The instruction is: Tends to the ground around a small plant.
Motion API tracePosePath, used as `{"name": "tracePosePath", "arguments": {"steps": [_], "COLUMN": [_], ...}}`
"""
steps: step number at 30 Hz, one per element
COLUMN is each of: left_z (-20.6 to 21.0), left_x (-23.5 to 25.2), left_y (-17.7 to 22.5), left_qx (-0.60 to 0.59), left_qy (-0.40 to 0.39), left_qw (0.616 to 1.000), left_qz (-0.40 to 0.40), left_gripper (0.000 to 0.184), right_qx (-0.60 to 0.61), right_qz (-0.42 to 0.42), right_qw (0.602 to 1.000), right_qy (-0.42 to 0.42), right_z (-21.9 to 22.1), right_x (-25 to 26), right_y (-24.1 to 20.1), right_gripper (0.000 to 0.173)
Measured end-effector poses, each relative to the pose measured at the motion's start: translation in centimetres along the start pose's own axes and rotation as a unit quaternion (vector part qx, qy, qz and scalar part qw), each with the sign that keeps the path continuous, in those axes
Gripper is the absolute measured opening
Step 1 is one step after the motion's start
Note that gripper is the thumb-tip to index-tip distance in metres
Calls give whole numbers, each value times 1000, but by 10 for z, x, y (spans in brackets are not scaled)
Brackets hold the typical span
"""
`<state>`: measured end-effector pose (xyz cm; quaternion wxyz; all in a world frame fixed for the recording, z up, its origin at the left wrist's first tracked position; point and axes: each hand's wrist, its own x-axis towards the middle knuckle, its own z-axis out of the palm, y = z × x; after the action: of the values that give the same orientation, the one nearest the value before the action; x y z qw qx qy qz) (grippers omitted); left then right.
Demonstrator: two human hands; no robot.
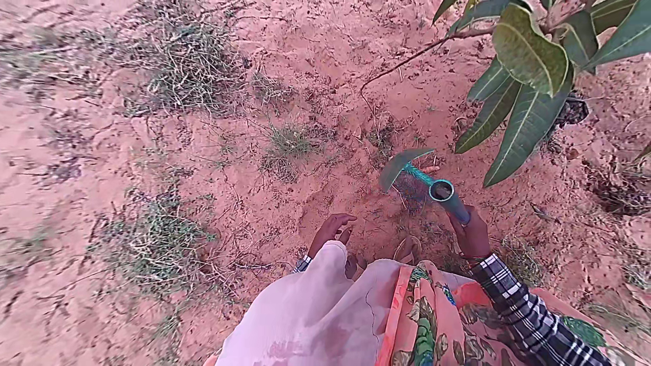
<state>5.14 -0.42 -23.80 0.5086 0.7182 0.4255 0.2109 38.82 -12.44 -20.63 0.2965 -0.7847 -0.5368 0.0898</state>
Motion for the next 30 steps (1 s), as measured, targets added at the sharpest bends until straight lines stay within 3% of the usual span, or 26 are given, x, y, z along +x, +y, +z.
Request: {"name": "tracePosePath", "arguments": {"steps": [2,4,6,8,12,15,18,21,23,25,27,30], "left_z": [-5,-15,-13,-11,-8,1,6,23,17,6,-12,-49], "left_x": [3,8,4,4,5,2,0,-1,1,0,-3,-9], "left_y": [31,51,25,17,37,19,1,-18,6,16,5,-10], "left_qx": [7,32,39,32,-15,-60,-132,-227,-321,-437,-498,-512], "left_qy": [-48,-98,-56,-49,-130,-104,-77,-78,-20,130,244,359], "left_qw": [995,984,996,998,984,990,982,964,932,870,821,778], "left_qz": [-87,-146,-54,-35,-119,-77,-111,-111,-164,-187,-139,-59], "left_gripper": [30,33,32,30,35,36,37,59,74,57,26,18], "right_qx": [-52,-160,-207,-206,-126,-58,-9,-27,-46,-55,-42,27], "right_qz": [55,158,217,216,211,151,117,113,82,52,5,-106], "right_qw": [996,954,910,914,945,968,964,935,917,891,872,877], "right_qy": [-54,-196,-285,-276,-215,-190,-239,-334,-388,-448,-487,-467], "right_z": [2,7,15,16,14,26,50,77,92,103,112,125], "right_x": [-3,-5,-8,-7,-8,-16,-27,-28,-23,-15,-6,9], "right_y": [16,38,53,50,16,-13,-45,-84,-113,-141,-161,-169], "right_gripper": [30,38,43,41,40,40,42,43,45,47,51,63]}}
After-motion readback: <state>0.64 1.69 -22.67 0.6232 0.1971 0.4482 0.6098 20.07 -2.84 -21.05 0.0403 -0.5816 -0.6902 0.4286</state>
